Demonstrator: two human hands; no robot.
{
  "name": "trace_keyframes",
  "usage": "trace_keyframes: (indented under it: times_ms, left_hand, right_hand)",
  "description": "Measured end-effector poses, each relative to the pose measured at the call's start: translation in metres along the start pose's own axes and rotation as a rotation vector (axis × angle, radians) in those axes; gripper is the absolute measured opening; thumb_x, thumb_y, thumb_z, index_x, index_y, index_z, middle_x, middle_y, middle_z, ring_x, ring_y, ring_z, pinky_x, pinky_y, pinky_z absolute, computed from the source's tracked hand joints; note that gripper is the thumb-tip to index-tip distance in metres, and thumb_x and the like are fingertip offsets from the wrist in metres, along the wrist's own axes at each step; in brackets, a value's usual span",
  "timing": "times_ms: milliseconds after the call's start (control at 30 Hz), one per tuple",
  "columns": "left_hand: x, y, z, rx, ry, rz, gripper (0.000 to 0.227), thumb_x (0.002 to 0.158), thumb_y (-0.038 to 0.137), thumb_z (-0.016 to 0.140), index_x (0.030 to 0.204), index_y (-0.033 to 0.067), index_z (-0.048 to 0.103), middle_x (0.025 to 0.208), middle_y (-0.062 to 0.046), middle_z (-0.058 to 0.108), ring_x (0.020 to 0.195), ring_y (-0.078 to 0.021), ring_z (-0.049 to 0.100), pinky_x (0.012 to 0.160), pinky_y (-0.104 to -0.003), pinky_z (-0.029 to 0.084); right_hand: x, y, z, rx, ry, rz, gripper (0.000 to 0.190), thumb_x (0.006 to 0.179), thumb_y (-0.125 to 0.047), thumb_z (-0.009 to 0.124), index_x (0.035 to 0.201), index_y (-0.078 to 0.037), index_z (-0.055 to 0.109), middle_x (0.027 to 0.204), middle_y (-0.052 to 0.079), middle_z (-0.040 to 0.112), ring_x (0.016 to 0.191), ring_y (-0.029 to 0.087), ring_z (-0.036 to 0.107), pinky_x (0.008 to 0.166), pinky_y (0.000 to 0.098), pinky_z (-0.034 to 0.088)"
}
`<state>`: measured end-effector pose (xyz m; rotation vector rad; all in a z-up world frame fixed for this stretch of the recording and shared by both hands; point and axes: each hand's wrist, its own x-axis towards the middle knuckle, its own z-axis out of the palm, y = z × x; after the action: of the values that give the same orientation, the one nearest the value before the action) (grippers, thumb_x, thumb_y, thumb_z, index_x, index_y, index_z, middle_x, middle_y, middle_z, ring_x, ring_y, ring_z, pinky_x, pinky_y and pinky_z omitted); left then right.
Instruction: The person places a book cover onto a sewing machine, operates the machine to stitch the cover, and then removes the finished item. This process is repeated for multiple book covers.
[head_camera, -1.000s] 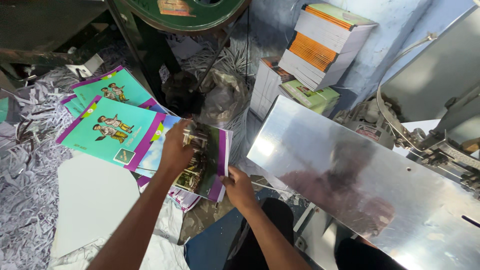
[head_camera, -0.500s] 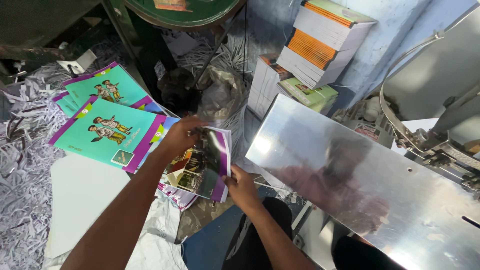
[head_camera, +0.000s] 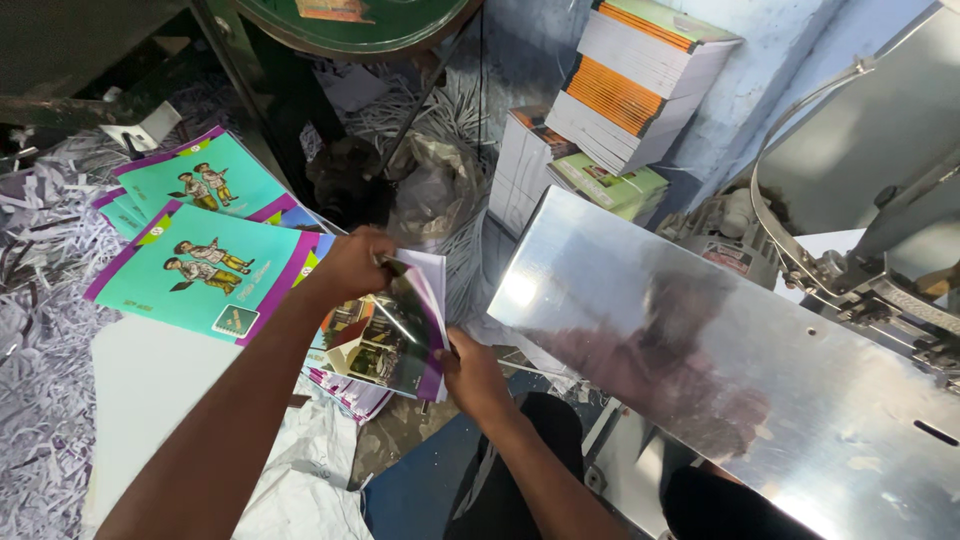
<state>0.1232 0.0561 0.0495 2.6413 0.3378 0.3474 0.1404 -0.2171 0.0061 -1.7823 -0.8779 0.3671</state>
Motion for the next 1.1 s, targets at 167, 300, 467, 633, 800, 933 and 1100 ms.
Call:
trace_keyframes:
  times_ms: [167, 300, 467, 633, 800, 933, 1100]
  left_hand:
    - [0.004, -0.001, 0.005, -0.187, 0.03, 0.054, 0.021, 0.076, 0.015, 0.077, 0.089, 0.001, 0.069, 0.101, -0.015, 0.069, 0.098, -0.035, 0.067, 0.083, -0.042, 0.052]
    - [0.003, -0.007, 0.007, -0.185, 0.06, 0.137, 0.022, 0.074, 0.013, 0.077, 0.089, -0.0002, 0.069, 0.096, -0.015, 0.067, 0.096, -0.0337, 0.065, 0.082, -0.042, 0.051]
    - [0.003, -0.01, 0.001, -0.245, 0.043, 0.117, 0.024, 0.071, 0.008, 0.074, 0.093, -0.0008, 0.068, 0.1, -0.016, 0.065, 0.097, -0.0332, 0.064, 0.083, -0.041, 0.05]
    - [0.003, -0.002, -0.009, -0.289, 0.082, 0.081, 0.025, 0.071, 0.009, 0.073, 0.094, 0.001, 0.072, 0.099, -0.014, 0.065, 0.096, -0.0315, 0.065, 0.083, -0.04, 0.051]
    - [0.0, 0.021, -0.023, -0.232, 0.158, 0.079, 0.024, 0.069, 0.01, 0.074, 0.091, 0.0, 0.07, 0.098, -0.013, 0.065, 0.095, -0.0309, 0.066, 0.081, -0.04, 0.051]
    - [-0.006, 0.048, -0.035, -0.228, 0.164, 0.146, 0.022, 0.071, 0.014, 0.076, 0.089, 0.0021, 0.071, 0.092, -0.014, 0.063, 0.091, -0.0333, 0.064, 0.078, -0.042, 0.049]
    - [-0.007, 0.09, -0.04, -0.182, 0.113, 0.198, 0.026, 0.072, 0.018, 0.078, 0.085, 0.0002, 0.065, 0.092, -0.015, 0.061, 0.089, -0.0347, 0.064, 0.075, -0.043, 0.049]
  right_hand:
    - [-0.002, -0.015, -0.005, 0.092, 0.06, -0.086, 0.063, 0.091, -0.004, 0.067, 0.147, -0.008, 0.038, 0.125, 0.022, 0.065, 0.11, 0.033, 0.069, 0.091, 0.0405, 0.053]
    - [-0.001, -0.019, -0.006, 0.098, 0.055, -0.16, 0.082, 0.087, 0.001, 0.067, 0.159, -0.013, 0.031, 0.156, 0.021, 0.045, 0.135, 0.032, 0.054, 0.086, 0.0379, 0.06]
    - [0.002, -0.012, -0.007, 0.062, 0.056, -0.325, 0.061, 0.091, -0.003, 0.072, 0.149, -0.006, 0.053, 0.131, 0.02, 0.068, 0.118, 0.028, 0.069, 0.095, 0.0367, 0.055]
    - [-0.003, -0.005, -0.005, 0.193, -0.239, 0.203, 0.035, 0.099, -0.025, 0.07, 0.127, -0.003, 0.069, 0.097, 0.016, 0.078, 0.074, 0.018, 0.073, 0.064, 0.0293, 0.059]
    - [-0.011, -0.011, 0.01, 0.552, -0.176, 0.366, 0.037, 0.099, -0.024, 0.063, 0.125, 0.001, 0.063, 0.089, 0.014, 0.07, 0.067, 0.018, 0.075, 0.053, 0.0318, 0.064]
    - [-0.024, -0.011, 0.01, 0.566, 0.009, 0.295, 0.04, 0.101, -0.026, 0.056, 0.131, -0.001, 0.063, 0.097, 0.01, 0.07, 0.066, 0.016, 0.072, 0.054, 0.0304, 0.065]
    - [-0.049, 0.002, -0.015, 0.583, 0.149, 0.235, 0.043, 0.103, -0.025, 0.057, 0.139, -0.001, 0.064, 0.097, 0.014, 0.063, 0.072, 0.014, 0.066, 0.057, 0.0323, 0.066]
